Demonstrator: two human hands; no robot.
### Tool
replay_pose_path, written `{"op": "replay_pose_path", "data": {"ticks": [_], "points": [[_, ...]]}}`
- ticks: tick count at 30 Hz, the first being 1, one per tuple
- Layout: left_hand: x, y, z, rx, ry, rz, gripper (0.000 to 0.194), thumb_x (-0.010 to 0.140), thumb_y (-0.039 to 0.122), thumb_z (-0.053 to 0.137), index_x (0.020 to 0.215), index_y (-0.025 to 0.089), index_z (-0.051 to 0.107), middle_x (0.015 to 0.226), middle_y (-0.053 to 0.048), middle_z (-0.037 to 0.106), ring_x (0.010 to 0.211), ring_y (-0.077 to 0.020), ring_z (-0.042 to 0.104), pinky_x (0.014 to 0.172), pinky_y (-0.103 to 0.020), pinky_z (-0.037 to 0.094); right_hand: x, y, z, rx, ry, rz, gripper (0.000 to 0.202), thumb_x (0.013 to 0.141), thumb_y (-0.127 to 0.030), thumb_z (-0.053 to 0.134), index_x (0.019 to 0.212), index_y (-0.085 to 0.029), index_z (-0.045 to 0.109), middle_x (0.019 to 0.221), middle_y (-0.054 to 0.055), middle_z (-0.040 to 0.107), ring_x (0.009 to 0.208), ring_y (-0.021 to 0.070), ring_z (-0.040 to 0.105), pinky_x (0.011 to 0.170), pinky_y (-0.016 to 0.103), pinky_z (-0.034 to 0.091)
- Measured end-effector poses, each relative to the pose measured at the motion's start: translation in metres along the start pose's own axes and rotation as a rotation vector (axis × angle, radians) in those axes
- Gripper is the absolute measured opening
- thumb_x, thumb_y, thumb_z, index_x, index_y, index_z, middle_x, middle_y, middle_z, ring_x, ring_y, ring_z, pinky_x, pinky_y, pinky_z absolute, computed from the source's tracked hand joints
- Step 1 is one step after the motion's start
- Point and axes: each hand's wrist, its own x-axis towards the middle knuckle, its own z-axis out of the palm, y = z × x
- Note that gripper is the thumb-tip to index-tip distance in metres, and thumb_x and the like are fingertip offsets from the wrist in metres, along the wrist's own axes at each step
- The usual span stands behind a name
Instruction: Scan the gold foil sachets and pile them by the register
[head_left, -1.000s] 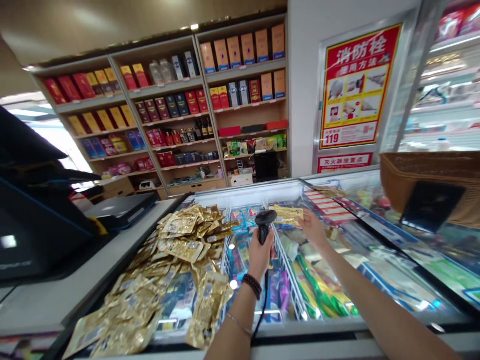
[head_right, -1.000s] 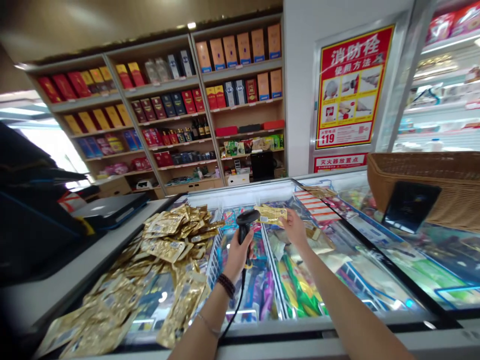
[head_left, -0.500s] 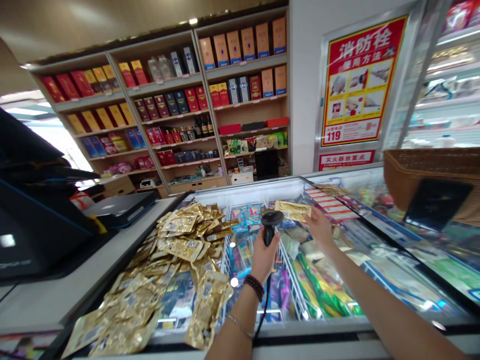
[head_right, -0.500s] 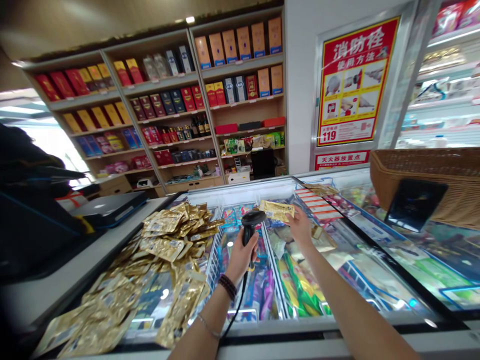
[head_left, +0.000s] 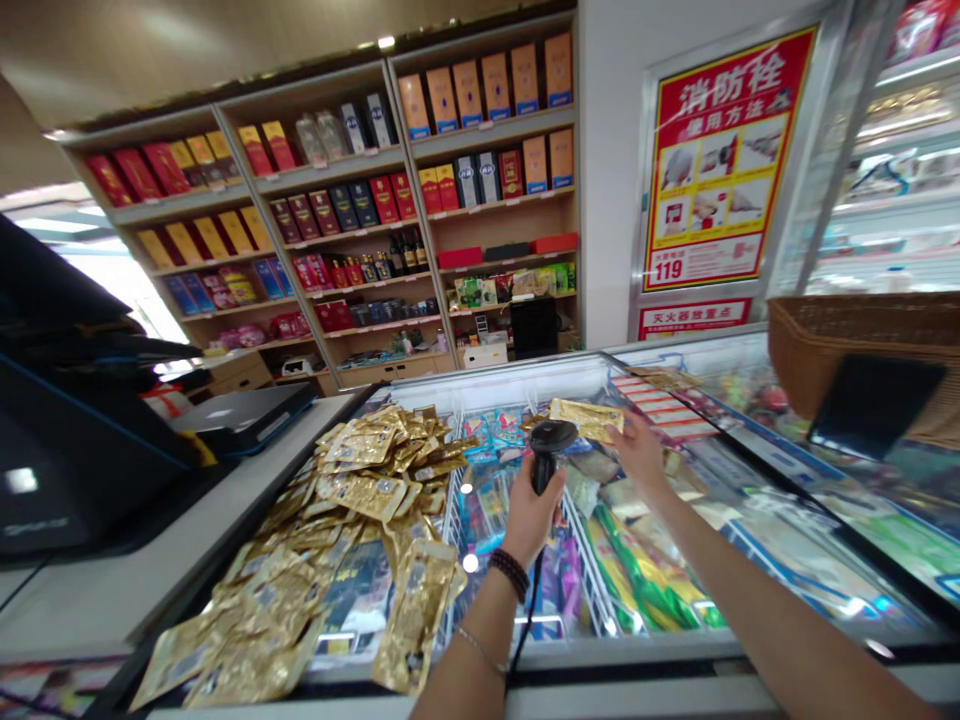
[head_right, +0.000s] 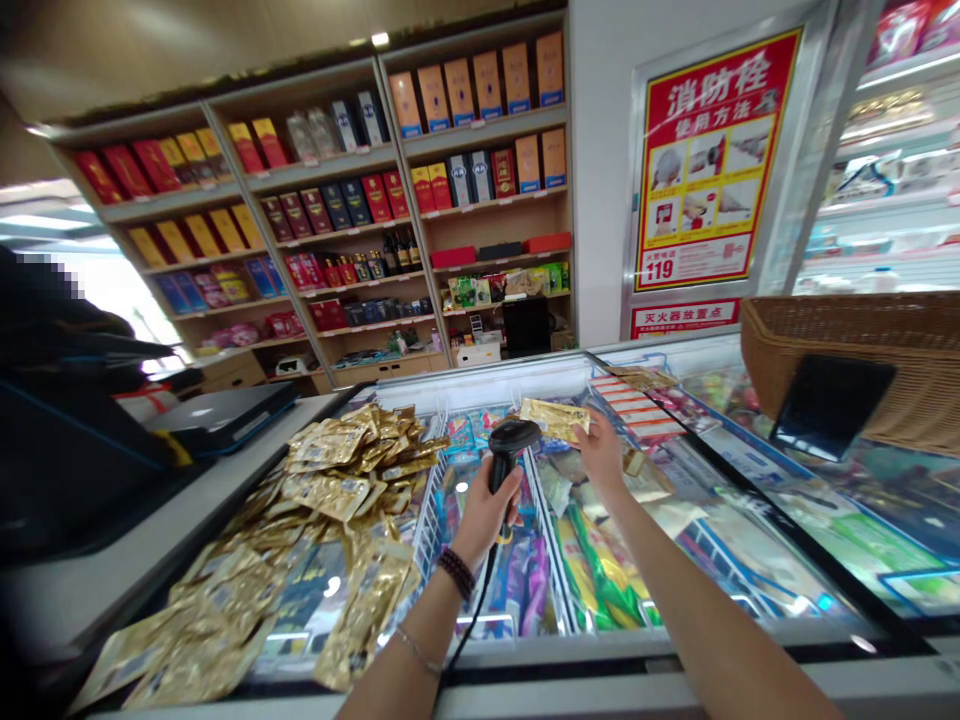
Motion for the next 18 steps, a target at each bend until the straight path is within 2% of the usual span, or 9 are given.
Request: {"op": "replay_pose_path", "data": {"ticks": [10,14,18], "points": [[-0.002,0.006,0.002,-0.021,-0.010,-0.025,0.079,0.079,0.082,0.105,0.116,0.027,0.062,0.068,0.012,0.062,0.046,-0.0098,0.053,0.053,-0.026,0.056,-0.001,0.000,0.001,-0.023,0.003,0.017,0.097,0.075,-0.087,0.088,0.148,-0.023,0.078,0.108,0.021,0.095,0.105,0.0529,0.094,0.100,0.080,0.079],[-0.001,0.005,0.002,-0.021,0.014,-0.011,0.077,0.079,0.081,0.106,0.114,0.028,0.062,0.067,0.013,0.061,0.046,-0.0101,0.053,0.053,-0.026,0.057,-0.004,-0.012,0.003,-0.026,0.012,0.048,0.088,0.077,-0.079,0.089,0.145,-0.024,0.078,0.106,0.018,0.095,0.107,0.0512,0.094,0.101,0.079,0.079],[0.000,0.004,-0.001,-0.012,0.139,0.007,0.082,0.073,0.088,0.103,0.110,0.029,0.061,0.061,0.014,0.056,0.044,-0.0108,0.049,0.050,-0.026,0.054,-0.009,-0.022,0.003,-0.041,0.025,0.095,0.068,0.073,-0.067,0.091,0.127,-0.028,0.077,0.097,0.014,0.092,0.097,0.0470,0.094,0.099,0.075,0.080]]}}
